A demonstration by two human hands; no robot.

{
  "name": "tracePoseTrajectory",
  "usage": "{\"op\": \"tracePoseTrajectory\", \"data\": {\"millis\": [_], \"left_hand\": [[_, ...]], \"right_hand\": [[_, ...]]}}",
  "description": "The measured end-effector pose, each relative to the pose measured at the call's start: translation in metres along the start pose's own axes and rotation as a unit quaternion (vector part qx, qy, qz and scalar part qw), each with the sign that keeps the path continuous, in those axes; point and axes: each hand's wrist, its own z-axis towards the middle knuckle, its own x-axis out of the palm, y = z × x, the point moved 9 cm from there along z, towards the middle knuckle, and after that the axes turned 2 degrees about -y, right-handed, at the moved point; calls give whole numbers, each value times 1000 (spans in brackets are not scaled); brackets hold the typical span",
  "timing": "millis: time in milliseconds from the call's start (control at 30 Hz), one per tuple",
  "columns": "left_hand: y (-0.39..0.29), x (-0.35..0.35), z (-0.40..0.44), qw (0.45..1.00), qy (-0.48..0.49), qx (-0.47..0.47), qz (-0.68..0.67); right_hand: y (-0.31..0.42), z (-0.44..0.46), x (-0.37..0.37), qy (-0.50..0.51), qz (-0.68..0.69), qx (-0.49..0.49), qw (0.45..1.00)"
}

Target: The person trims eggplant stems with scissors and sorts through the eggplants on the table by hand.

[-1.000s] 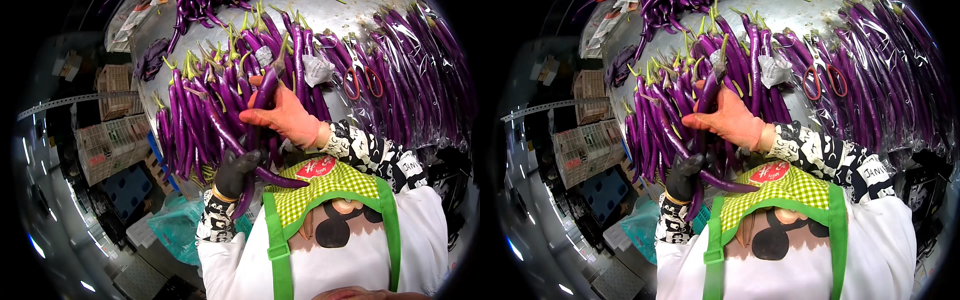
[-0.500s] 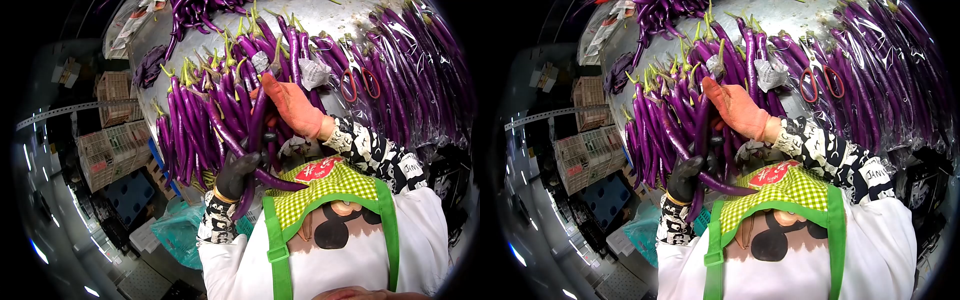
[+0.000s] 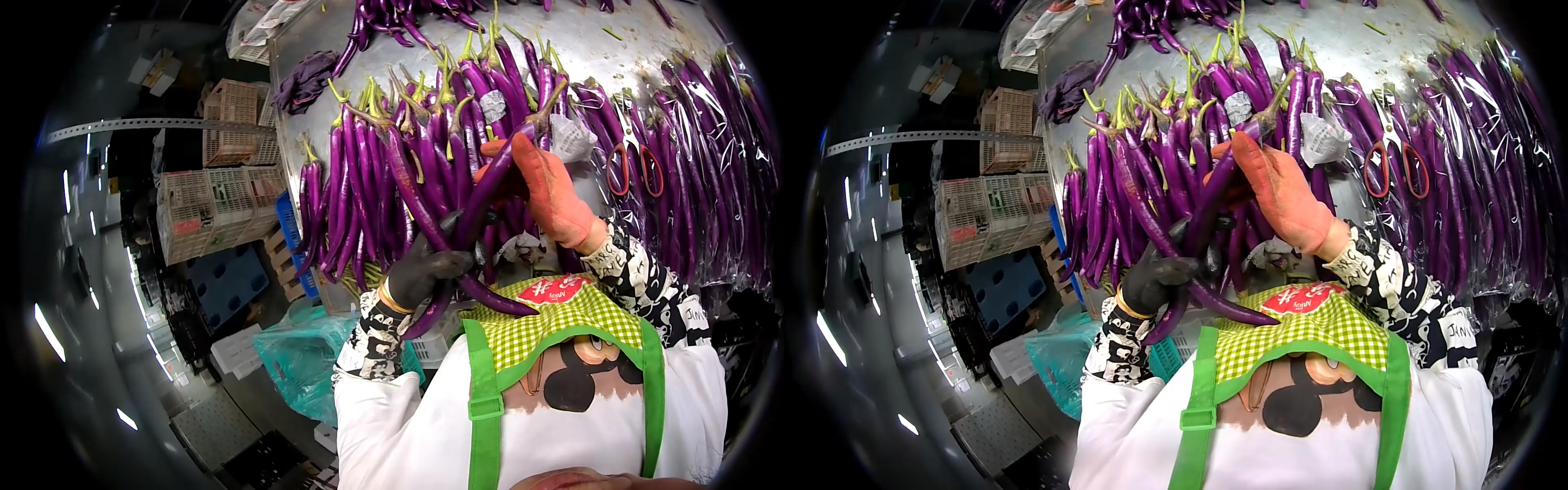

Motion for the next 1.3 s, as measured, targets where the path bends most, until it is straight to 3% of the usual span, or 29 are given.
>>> {"op": "tracePoseTrajectory", "data": {"millis": [100,133,200,267,300,367,433,567,667,733,833,867,900,933,967,1000,1100,1200,1233,1267,1300], "left_hand": [[-7,-1,-1,999,-15,32,-29],[-13,4,0,996,-43,49,-60],[-25,-8,-7,987,-87,89,-102],[-46,-39,-25,977,-112,131,-124],[-53,-63,-32,973,-29,197,-117],[-74,-116,-63,960,-137,238,63],[-81,-177,-95,868,-448,175,123],[-71,-305,-129,790,-555,181,188],[-79,-371,-163,608,-688,49,394],[-77,-383,-171,569,-693,14,443],[-65,-394,-142,608,-580,112,530],[-57,-390,-128,640,-552,92,527],[-53,-383,-119,631,-552,93,537],[-49,-376,-111,623,-552,93,547],[-45,-368,-103,613,-552,94,557],[-50,-363,-103,496,-586,69,636],[-75,-288,-90,506,-586,237,588],[-84,-182,-47,665,-452,344,485],[-83,-144,-34,733,-414,328,428],[-78,-110,-19,794,-372,308,369],[-74,-84,-10,792,-353,322,381]], "right_hand": [[2,-2,0,2,-4,-16,1000],[8,-5,-5,-28,-12,-71,997],[10,-3,-21,-47,89,-130,986],[3,-3,-52,-135,167,-89,973],[3,-2,-71,-152,130,-85,976],[2,-4,-84,-166,120,-58,977],[-15,-2,-108,-164,111,-15,980],[-36,-4,-123,-174,65,28,982],[-39,-5,-126,-167,-49,-18,985],[-33,-1,-135,-140,-171,-42,974],[-30,-6,-144,-183,-274,-32,944],[-32,-9,-149,-221,-265,-48,937],[-15,-14,-139,-228,-296,-78,924],[-36,-7,-170,-273,-415,-139,857],[-35,-10,-167,-245,-341,-69,905],[-32,-12,-153,-210,-261,-1,942],[-27,-8,-148,-154,-290,57,943],[-32,5,-165,-191,-464,110,858],[-31,9,-163,-181,-483,95,852],[-20,7,-154,-183,-461,89,864],[-28,8,-156,-200,-364,65,907]]}}
